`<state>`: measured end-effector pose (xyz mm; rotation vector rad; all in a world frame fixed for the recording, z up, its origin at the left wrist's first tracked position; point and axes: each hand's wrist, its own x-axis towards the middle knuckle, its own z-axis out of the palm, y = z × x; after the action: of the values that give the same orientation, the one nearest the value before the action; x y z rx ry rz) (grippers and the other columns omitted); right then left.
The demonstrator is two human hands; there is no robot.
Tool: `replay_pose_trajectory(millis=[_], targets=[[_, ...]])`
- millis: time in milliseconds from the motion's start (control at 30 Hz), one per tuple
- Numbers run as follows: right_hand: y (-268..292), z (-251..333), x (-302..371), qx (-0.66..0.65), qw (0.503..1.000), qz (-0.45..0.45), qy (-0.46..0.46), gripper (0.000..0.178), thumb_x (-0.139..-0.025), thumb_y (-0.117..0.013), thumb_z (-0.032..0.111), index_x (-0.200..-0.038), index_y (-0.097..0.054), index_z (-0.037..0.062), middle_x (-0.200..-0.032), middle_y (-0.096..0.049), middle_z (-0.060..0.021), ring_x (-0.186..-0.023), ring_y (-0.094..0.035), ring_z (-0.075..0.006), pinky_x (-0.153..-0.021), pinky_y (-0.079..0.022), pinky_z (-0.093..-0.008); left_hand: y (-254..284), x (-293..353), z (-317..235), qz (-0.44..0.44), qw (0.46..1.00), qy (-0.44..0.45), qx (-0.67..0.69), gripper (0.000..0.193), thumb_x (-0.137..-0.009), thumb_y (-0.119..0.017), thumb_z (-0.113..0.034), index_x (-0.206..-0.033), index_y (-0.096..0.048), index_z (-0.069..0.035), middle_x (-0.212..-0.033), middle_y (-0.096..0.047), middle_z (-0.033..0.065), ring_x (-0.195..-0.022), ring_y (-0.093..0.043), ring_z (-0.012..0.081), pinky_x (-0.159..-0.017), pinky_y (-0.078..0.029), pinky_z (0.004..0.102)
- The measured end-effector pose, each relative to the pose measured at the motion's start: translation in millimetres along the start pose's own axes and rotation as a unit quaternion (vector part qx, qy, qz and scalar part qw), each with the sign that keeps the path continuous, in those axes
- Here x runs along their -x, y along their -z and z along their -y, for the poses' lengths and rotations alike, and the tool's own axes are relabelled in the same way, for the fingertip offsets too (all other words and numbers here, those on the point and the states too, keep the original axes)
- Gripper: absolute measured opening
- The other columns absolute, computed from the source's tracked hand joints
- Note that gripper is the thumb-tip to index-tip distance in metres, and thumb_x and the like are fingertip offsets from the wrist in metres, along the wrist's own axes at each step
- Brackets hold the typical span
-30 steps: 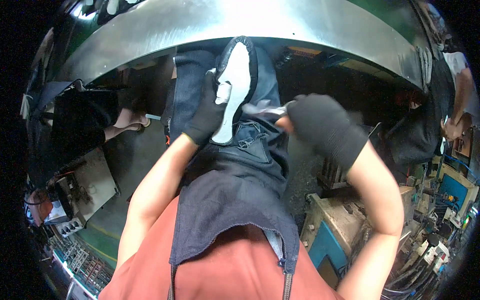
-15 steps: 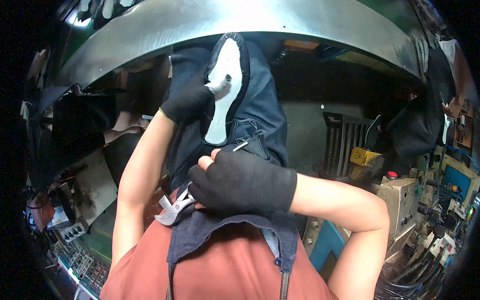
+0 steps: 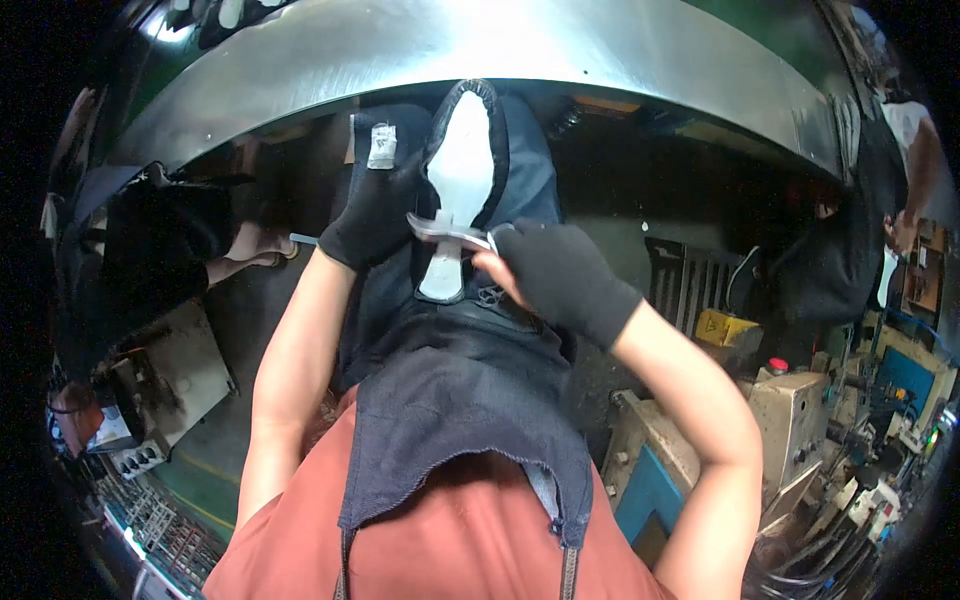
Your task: Manually attaching and trimming shoe soles using a pincer tool on an assembly line.
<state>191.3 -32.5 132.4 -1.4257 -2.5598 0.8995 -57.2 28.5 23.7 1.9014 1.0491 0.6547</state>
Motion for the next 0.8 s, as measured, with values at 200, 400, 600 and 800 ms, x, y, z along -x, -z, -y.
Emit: replay_pose_trajectory(millis=[200, 400, 600, 800], targets=[[-16, -37, 12, -0.080, 0.993, 0.011, -0.084, 0.037, -0.098, -0.055, 0.038, -0.086, -0.063, 0.0038, -0.078, -0.063, -0.0183, -0.070, -0.063, -0.0368, -0.065, -0.048, -0.0434, -1, -15, -66, -0.078, 0.743, 0.297, 0.595, 0.051, -0.106, -0.036, -0.045, -0.122, -0.059, -0.002, -0.097, -0.063, 0.0080, -0.085, -0.056, 0.0140, -0.085, -0.046, 0.0282], [26, -39, 13, -0.190, 0.975, 0.036, -0.106, 0.032, -0.100, -0.054, 0.030, -0.086, -0.060, 0.0013, -0.075, -0.058, -0.0146, -0.070, -0.056, -0.0281, -0.067, -0.045, -0.0366, -47, 9, 12, -0.080, 0.880, 0.348, 0.313, 0.048, -0.105, -0.040, -0.048, -0.110, -0.061, -0.005, -0.091, -0.064, 0.0025, -0.080, -0.057, 0.0066, -0.069, -0.046, 0.0222], [28, -22, -8, 0.122, 0.992, -0.015, -0.028, 0.041, -0.098, -0.053, 0.043, -0.083, -0.063, 0.0061, -0.072, -0.064, -0.0160, -0.064, -0.065, -0.0346, -0.060, -0.052, -0.0418, -58, 0, -27, -0.149, 0.823, 0.247, 0.489, 0.051, -0.108, -0.035, -0.034, -0.147, -0.039, -0.001, -0.143, -0.049, 0.0164, -0.136, -0.042, 0.0240, -0.111, -0.034, 0.0320], [-6, -72, -7, 0.037, 0.997, -0.054, -0.029, 0.035, -0.096, -0.058, 0.038, -0.083, -0.061, 0.0054, -0.074, -0.060, -0.0172, -0.067, -0.061, -0.0376, -0.061, -0.048, -0.0444, -89, -13, -12, -0.275, 0.955, 0.085, 0.067, 0.047, -0.101, -0.047, -0.021, -0.144, -0.039, -0.003, -0.132, -0.051, 0.0229, -0.126, -0.047, 0.0379, -0.107, -0.037, 0.0411]])
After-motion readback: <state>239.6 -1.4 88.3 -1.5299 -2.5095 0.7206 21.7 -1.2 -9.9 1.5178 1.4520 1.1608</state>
